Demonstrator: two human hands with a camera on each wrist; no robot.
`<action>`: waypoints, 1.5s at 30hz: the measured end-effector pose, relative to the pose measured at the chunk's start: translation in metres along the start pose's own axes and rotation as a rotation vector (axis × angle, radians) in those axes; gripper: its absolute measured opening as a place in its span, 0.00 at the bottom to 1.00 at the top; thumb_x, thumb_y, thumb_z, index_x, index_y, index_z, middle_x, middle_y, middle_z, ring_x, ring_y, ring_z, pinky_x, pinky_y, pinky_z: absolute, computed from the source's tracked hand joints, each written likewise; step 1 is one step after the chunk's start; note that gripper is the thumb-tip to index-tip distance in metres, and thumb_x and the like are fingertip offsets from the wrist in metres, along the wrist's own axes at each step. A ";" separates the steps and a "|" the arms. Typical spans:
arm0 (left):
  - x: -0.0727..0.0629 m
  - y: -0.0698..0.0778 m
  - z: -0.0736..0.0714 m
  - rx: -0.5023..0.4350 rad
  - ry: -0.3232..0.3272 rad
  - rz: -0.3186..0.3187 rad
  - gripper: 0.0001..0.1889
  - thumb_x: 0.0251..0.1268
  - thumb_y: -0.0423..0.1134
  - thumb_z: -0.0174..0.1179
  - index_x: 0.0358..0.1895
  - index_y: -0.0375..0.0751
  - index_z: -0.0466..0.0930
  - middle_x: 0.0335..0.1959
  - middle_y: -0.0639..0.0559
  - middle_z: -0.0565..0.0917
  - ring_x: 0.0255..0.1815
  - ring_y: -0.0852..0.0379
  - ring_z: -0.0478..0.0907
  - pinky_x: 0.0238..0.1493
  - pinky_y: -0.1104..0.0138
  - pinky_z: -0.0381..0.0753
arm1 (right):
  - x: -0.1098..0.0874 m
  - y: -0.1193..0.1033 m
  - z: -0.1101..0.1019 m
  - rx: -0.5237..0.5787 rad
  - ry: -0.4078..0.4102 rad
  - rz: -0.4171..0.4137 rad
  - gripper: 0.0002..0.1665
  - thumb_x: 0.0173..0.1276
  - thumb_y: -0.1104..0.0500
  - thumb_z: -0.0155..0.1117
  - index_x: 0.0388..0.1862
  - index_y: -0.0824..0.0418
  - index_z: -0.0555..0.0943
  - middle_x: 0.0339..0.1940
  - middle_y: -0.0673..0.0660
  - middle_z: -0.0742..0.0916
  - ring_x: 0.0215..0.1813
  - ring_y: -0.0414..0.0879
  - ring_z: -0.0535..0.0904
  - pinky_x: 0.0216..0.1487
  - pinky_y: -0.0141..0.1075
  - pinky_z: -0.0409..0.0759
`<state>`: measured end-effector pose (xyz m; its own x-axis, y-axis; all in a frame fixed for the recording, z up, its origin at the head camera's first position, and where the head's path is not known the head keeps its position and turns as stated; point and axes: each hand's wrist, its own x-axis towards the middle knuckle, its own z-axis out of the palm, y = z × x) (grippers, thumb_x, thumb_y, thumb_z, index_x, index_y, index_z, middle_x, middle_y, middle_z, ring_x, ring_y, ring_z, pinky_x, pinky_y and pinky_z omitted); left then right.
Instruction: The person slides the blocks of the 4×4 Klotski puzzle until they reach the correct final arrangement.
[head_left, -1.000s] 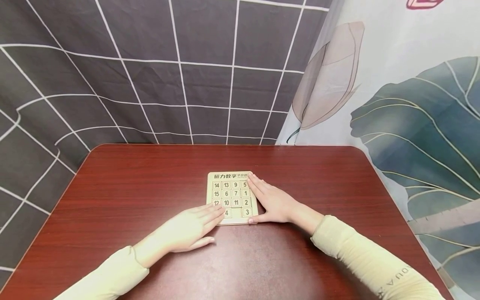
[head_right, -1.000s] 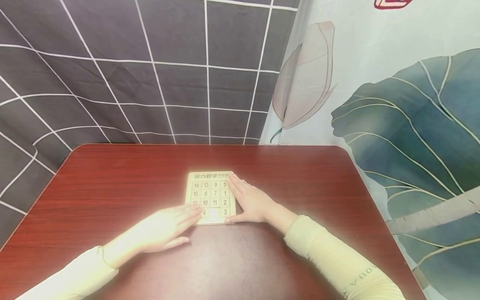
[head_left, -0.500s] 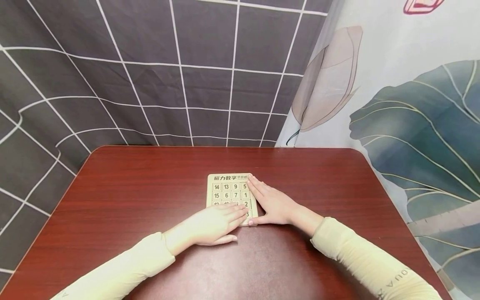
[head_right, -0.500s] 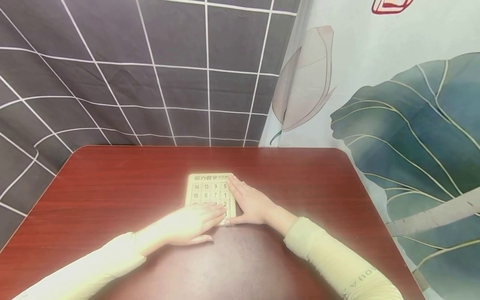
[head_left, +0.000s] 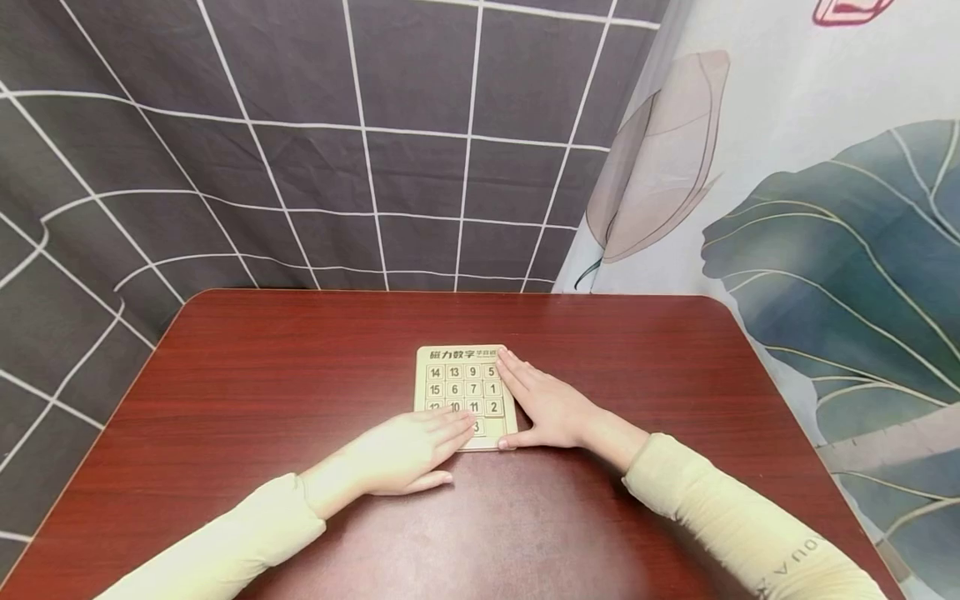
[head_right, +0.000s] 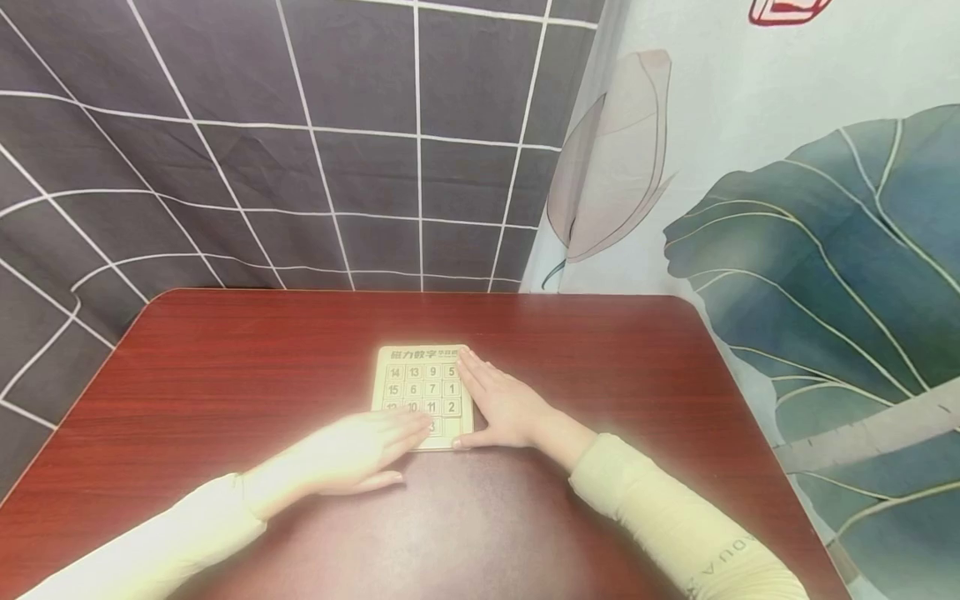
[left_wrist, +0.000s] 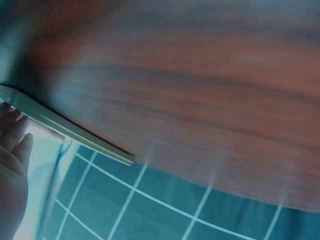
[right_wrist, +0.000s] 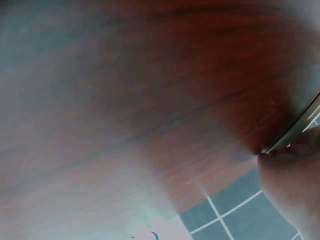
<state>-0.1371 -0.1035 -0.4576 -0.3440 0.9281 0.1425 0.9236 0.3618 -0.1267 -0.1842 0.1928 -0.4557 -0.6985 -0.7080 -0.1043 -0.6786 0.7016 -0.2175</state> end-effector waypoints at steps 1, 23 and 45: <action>-0.002 0.000 0.000 0.002 -0.002 -0.004 0.33 0.77 0.57 0.59 0.73 0.36 0.76 0.75 0.43 0.79 0.76 0.49 0.77 0.79 0.59 0.76 | 0.000 0.000 0.000 -0.003 0.002 -0.001 0.71 0.66 0.27 0.68 0.87 0.71 0.49 0.90 0.66 0.50 0.91 0.58 0.49 0.88 0.52 0.59; 0.036 -0.016 -0.007 0.012 -0.052 0.000 0.31 0.80 0.56 0.55 0.73 0.37 0.77 0.75 0.43 0.79 0.76 0.48 0.77 0.79 0.58 0.75 | 0.001 0.002 0.001 0.021 -0.002 -0.009 0.70 0.67 0.27 0.67 0.87 0.71 0.49 0.90 0.66 0.50 0.91 0.58 0.47 0.89 0.52 0.57; 0.032 -0.015 -0.001 -0.036 -0.003 0.045 0.34 0.79 0.57 0.56 0.75 0.35 0.74 0.75 0.42 0.79 0.77 0.48 0.76 0.80 0.59 0.74 | 0.000 0.002 0.002 0.009 0.011 -0.009 0.70 0.67 0.28 0.68 0.87 0.71 0.50 0.90 0.66 0.50 0.91 0.58 0.49 0.88 0.52 0.59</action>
<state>-0.1613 -0.0792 -0.4501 -0.3027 0.9436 0.1344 0.9436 0.3166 -0.0973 -0.1853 0.1942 -0.4578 -0.6946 -0.7136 -0.0915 -0.6831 0.6941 -0.2271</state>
